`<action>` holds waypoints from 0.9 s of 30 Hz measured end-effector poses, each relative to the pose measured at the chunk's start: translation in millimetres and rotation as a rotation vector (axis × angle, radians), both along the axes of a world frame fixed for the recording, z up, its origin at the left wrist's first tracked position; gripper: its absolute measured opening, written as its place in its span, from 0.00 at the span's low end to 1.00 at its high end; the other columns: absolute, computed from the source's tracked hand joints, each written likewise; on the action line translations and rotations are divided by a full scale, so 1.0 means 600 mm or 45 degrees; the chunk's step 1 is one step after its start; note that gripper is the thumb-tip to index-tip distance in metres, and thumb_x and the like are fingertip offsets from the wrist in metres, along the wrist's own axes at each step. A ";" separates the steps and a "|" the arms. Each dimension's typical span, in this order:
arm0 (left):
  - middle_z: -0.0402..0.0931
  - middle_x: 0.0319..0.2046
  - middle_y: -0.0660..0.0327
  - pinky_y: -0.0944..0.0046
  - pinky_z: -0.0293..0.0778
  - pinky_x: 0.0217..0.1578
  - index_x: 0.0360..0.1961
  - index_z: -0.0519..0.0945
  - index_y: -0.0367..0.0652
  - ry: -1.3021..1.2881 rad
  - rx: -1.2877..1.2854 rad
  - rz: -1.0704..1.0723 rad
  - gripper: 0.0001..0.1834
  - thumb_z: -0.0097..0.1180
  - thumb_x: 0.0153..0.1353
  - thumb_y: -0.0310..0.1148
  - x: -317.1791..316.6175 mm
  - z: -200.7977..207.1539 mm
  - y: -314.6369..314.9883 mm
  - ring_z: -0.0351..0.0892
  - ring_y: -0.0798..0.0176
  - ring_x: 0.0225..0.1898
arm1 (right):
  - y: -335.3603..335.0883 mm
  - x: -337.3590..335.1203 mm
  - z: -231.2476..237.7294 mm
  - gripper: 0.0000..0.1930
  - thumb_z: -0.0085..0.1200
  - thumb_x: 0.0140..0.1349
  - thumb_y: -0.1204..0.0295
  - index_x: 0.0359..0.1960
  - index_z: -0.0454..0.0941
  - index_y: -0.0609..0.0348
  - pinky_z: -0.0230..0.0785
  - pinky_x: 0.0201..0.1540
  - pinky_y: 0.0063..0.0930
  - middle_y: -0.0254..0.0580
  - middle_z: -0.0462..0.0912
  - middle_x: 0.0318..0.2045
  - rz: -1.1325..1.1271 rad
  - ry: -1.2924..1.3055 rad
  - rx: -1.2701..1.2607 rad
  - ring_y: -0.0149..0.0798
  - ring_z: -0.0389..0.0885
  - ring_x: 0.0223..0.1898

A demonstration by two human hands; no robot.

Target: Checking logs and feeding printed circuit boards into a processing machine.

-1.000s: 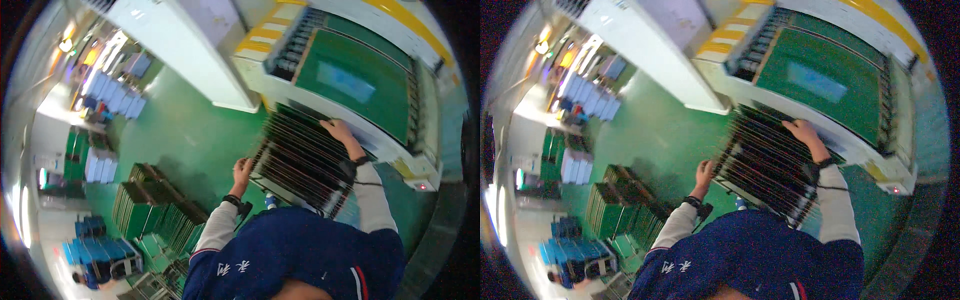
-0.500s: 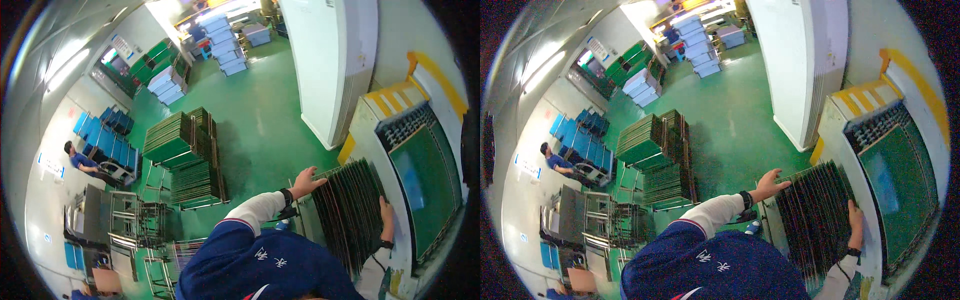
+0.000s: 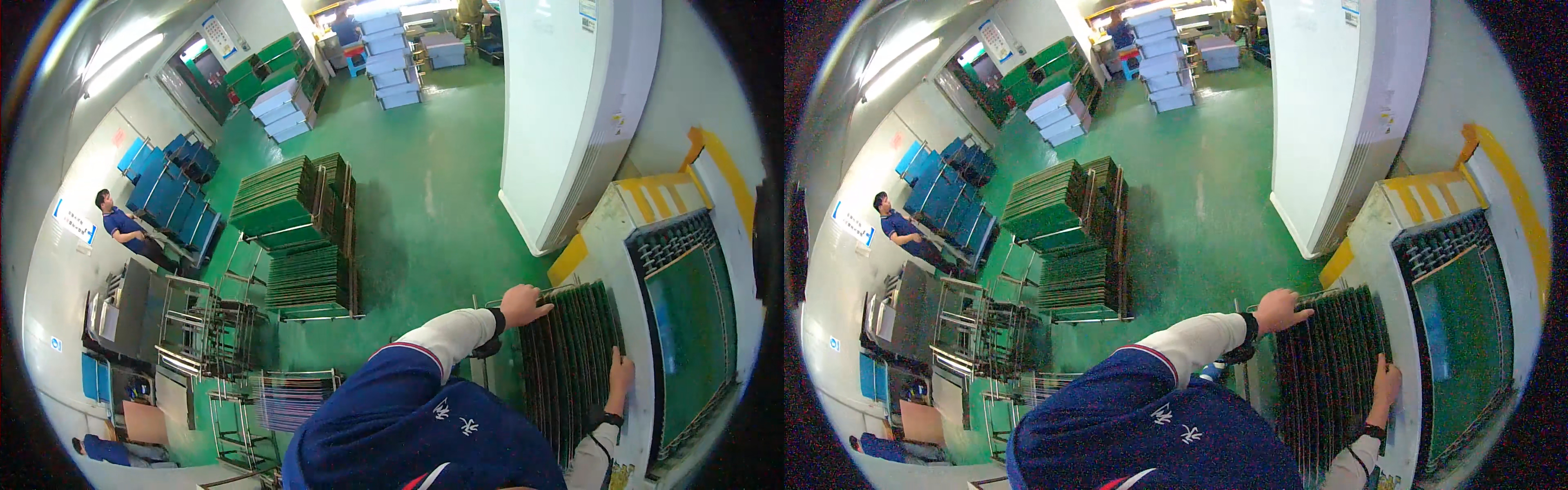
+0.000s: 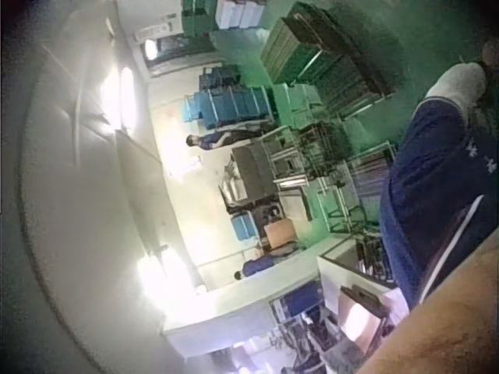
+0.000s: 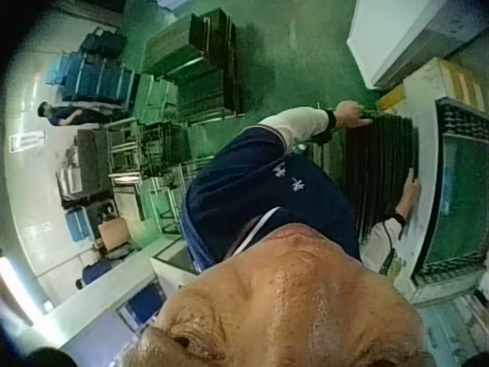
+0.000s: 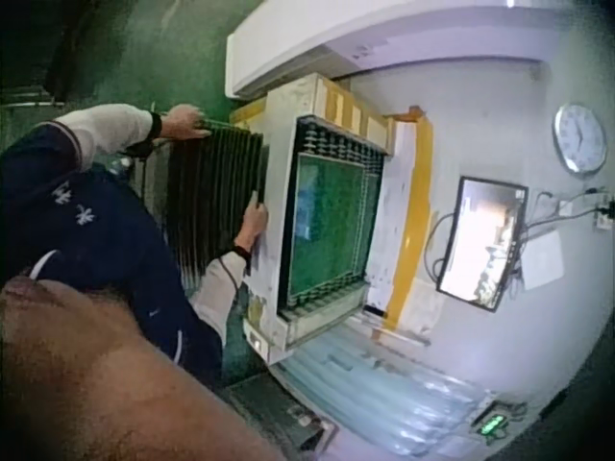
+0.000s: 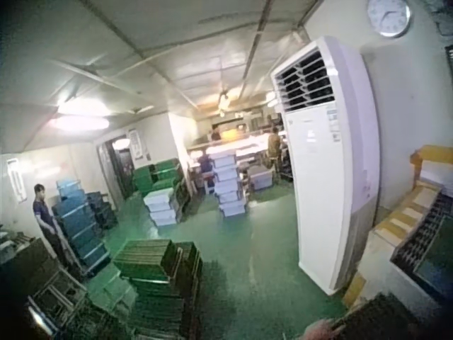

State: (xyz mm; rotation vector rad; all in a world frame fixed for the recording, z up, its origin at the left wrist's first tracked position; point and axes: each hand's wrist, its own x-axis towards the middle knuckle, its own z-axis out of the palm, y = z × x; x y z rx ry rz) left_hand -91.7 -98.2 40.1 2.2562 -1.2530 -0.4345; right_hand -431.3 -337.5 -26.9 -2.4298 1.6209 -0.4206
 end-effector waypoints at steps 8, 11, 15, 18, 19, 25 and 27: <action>0.79 0.34 0.47 0.47 0.75 0.44 0.34 0.81 0.36 0.044 -0.067 0.001 0.32 0.57 0.58 0.61 -0.003 0.010 0.004 0.79 0.43 0.41 | 0.021 0.004 0.023 0.32 0.49 0.67 0.45 0.28 0.79 0.70 0.66 0.37 0.50 0.62 0.80 0.29 -0.006 -0.001 -0.072 0.61 0.78 0.34; 0.79 0.34 0.48 0.47 0.75 0.44 0.35 0.81 0.37 0.039 -0.094 0.020 0.32 0.58 0.57 0.61 0.000 0.005 0.010 0.79 0.43 0.41 | 0.030 0.024 0.063 0.33 0.49 0.65 0.42 0.33 0.81 0.68 0.68 0.42 0.51 0.63 0.81 0.35 -0.017 0.117 0.159 0.61 0.79 0.40; 0.79 0.34 0.48 0.47 0.75 0.44 0.35 0.81 0.37 0.030 -0.076 -0.046 0.32 0.58 0.56 0.62 -0.004 0.014 0.001 0.79 0.44 0.41 | 0.023 0.005 0.064 0.33 0.49 0.64 0.40 0.32 0.81 0.66 0.68 0.42 0.53 0.63 0.82 0.37 -0.052 0.163 0.156 0.62 0.79 0.40; 0.79 0.38 0.47 0.47 0.74 0.46 0.38 0.80 0.36 0.065 -0.045 -0.034 0.34 0.56 0.57 0.63 0.003 0.017 0.018 0.78 0.43 0.45 | 0.047 0.038 0.095 0.33 0.48 0.64 0.40 0.33 0.82 0.64 0.69 0.42 0.53 0.61 0.82 0.37 -0.051 0.163 0.234 0.62 0.79 0.39; 0.79 0.38 0.47 0.48 0.74 0.46 0.37 0.80 0.36 0.062 -0.052 -0.038 0.34 0.56 0.57 0.63 0.002 0.016 0.015 0.78 0.44 0.44 | 0.046 0.032 0.091 0.32 0.48 0.65 0.42 0.30 0.80 0.66 0.67 0.38 0.51 0.60 0.81 0.32 -0.037 0.145 0.148 0.61 0.78 0.36; 0.80 0.35 0.48 0.48 0.74 0.45 0.35 0.82 0.38 0.049 -0.043 -0.018 0.33 0.58 0.56 0.63 0.001 0.021 0.017 0.79 0.45 0.43 | 0.049 0.027 0.081 0.32 0.48 0.66 0.43 0.26 0.78 0.68 0.64 0.33 0.49 0.60 0.79 0.26 -0.045 0.115 0.014 0.60 0.77 0.30; 0.80 0.35 0.48 0.48 0.74 0.46 0.35 0.82 0.38 0.071 -0.021 -0.065 0.32 0.57 0.57 0.63 -0.007 0.032 0.003 0.79 0.45 0.43 | 0.029 -0.003 0.058 0.33 0.48 0.66 0.43 0.26 0.78 0.68 0.65 0.33 0.49 0.60 0.79 0.28 -0.102 0.138 -0.015 0.60 0.77 0.31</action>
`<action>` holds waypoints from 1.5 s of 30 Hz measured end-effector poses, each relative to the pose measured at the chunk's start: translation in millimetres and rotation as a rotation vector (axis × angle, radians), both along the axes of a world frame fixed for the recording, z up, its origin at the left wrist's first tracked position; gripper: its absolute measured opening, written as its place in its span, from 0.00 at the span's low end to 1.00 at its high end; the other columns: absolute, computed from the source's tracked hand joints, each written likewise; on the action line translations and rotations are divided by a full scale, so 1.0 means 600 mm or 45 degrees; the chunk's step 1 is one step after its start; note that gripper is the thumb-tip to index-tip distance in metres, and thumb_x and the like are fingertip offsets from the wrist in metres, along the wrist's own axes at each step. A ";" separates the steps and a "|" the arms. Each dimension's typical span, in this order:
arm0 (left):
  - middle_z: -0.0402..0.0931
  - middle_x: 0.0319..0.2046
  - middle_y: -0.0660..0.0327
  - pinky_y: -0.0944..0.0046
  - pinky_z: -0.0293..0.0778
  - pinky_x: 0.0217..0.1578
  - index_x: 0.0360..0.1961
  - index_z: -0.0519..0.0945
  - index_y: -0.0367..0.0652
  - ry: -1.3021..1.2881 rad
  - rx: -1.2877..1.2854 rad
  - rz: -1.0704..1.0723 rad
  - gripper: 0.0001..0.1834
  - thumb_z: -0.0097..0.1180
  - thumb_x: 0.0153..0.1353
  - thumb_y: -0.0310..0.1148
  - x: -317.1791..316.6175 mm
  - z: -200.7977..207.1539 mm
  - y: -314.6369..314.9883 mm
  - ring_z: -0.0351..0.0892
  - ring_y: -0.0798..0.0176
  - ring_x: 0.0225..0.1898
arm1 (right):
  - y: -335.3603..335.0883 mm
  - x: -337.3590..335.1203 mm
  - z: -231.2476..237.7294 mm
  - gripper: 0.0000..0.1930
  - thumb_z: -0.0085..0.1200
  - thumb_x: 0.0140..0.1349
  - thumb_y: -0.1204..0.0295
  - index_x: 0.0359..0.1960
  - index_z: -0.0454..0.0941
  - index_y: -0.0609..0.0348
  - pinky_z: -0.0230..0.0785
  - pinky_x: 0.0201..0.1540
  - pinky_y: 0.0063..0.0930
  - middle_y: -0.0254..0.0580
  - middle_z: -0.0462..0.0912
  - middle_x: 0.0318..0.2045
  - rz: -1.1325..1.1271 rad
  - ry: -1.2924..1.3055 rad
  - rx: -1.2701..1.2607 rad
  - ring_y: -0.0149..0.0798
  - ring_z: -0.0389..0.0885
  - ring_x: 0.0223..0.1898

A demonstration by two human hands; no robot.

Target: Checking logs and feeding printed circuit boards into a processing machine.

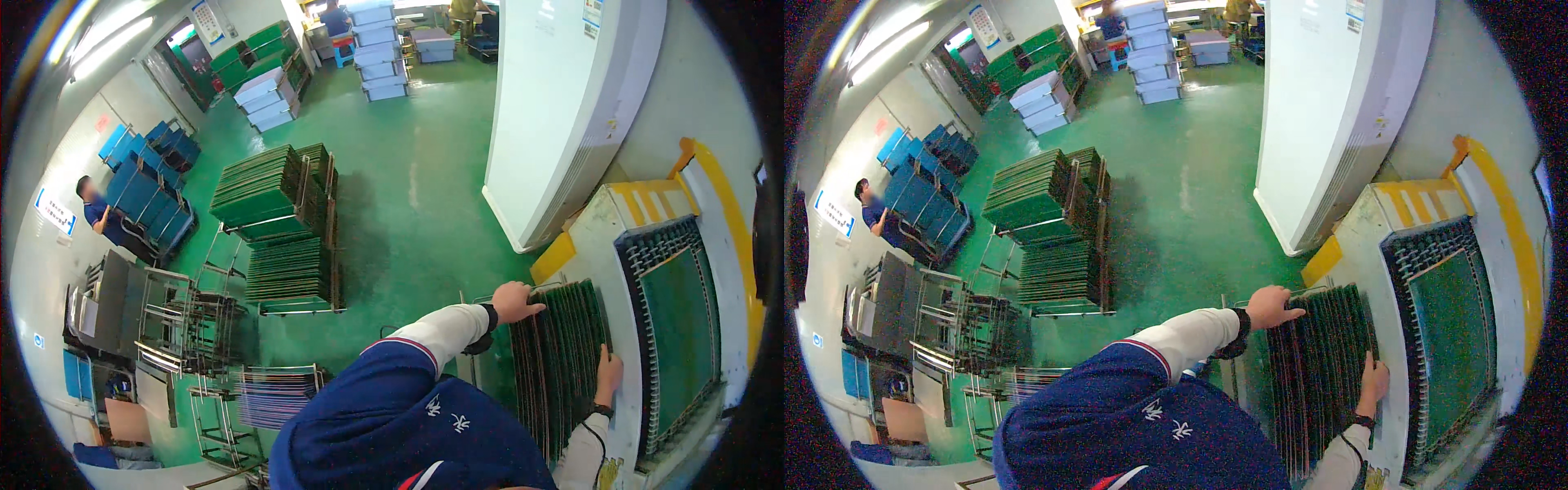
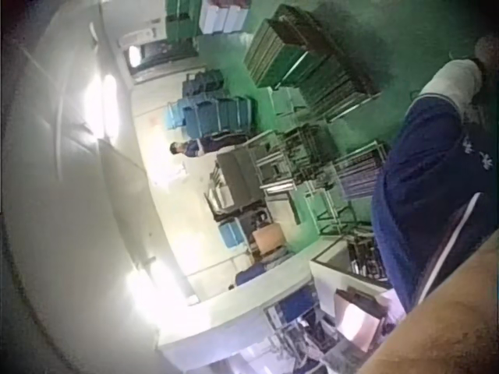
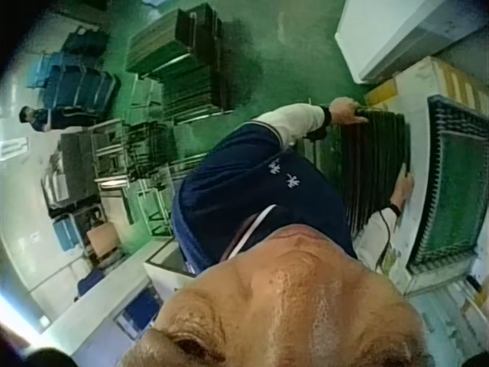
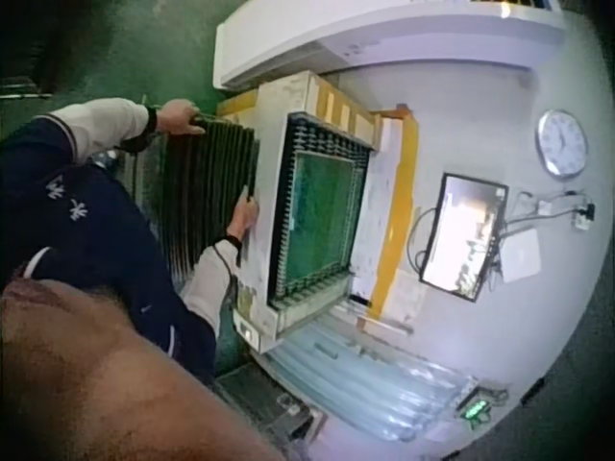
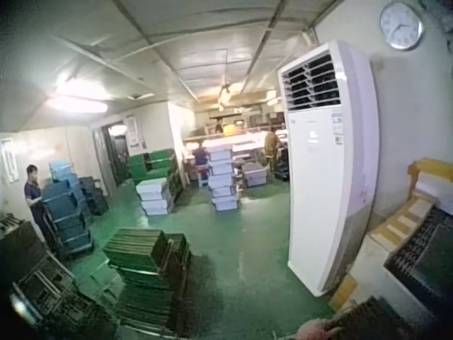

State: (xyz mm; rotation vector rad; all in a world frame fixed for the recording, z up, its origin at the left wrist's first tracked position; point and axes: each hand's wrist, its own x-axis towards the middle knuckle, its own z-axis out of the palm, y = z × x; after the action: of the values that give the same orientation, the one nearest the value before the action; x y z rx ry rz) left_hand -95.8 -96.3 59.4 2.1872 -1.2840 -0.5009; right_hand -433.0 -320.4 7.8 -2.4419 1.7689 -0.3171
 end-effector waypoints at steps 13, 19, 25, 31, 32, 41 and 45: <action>0.79 0.32 0.46 0.43 0.74 0.42 0.32 0.80 0.36 0.008 -0.071 0.046 0.28 0.51 0.65 0.55 0.011 -0.028 0.010 0.78 0.40 0.39 | 0.020 0.036 0.038 0.34 0.48 0.64 0.39 0.38 0.84 0.66 0.71 0.47 0.49 0.61 0.83 0.41 0.006 0.082 0.240 0.60 0.81 0.44; 0.79 0.31 0.45 0.42 0.74 0.41 0.30 0.81 0.37 -0.043 -0.149 0.057 0.24 0.50 0.66 0.50 0.005 -0.042 -0.001 0.78 0.39 0.38 | 0.017 0.017 0.020 0.33 0.49 0.64 0.41 0.35 0.84 0.65 0.71 0.47 0.49 0.60 0.84 0.38 -0.028 0.061 0.148 0.60 0.81 0.42; 0.79 0.32 0.45 0.42 0.73 0.41 0.31 0.80 0.37 -0.018 -0.125 0.049 0.24 0.49 0.66 0.50 0.009 -0.051 0.000 0.78 0.39 0.39 | 0.024 0.028 0.031 0.32 0.49 0.64 0.41 0.34 0.83 0.65 0.71 0.47 0.49 0.60 0.83 0.38 -0.008 0.035 0.171 0.60 0.80 0.43; 0.78 0.31 0.45 0.42 0.73 0.41 0.30 0.80 0.36 -0.008 -0.133 0.066 0.26 0.50 0.66 0.52 0.008 -0.038 0.007 0.78 0.39 0.38 | 0.029 0.033 0.035 0.32 0.50 0.64 0.42 0.31 0.83 0.67 0.69 0.44 0.51 0.62 0.83 0.35 0.039 -0.022 0.135 0.61 0.80 0.40; 0.78 0.31 0.45 0.42 0.73 0.41 0.30 0.80 0.36 -0.011 -0.141 0.065 0.26 0.50 0.66 0.52 0.008 -0.039 0.008 0.78 0.39 0.38 | 0.029 0.033 0.037 0.32 0.50 0.65 0.43 0.31 0.83 0.68 0.69 0.44 0.51 0.63 0.82 0.35 0.041 -0.021 0.142 0.61 0.80 0.40; 0.78 0.32 0.45 0.44 0.74 0.42 0.30 0.80 0.35 -0.004 -0.062 0.025 0.32 0.54 0.61 0.61 0.007 -0.015 0.013 0.78 0.40 0.38 | 0.031 0.034 0.043 0.33 0.50 0.65 0.44 0.38 0.83 0.71 0.71 0.49 0.50 0.66 0.82 0.40 0.021 0.017 0.202 0.61 0.80 0.44; 0.79 0.34 0.45 0.46 0.74 0.44 0.32 0.80 0.35 -0.041 -0.066 0.018 0.36 0.56 0.56 0.66 0.007 -0.011 0.014 0.79 0.41 0.40 | 0.020 0.029 0.029 0.34 0.50 0.64 0.43 0.43 0.83 0.71 0.71 0.52 0.49 0.65 0.82 0.44 -0.010 0.032 0.199 0.61 0.80 0.47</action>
State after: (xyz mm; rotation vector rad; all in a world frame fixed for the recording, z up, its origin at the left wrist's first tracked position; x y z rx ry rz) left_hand -91.8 -88.0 52.7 2.1678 -1.2837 -0.4234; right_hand -415.5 -308.2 24.9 -2.3408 1.7425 -0.1425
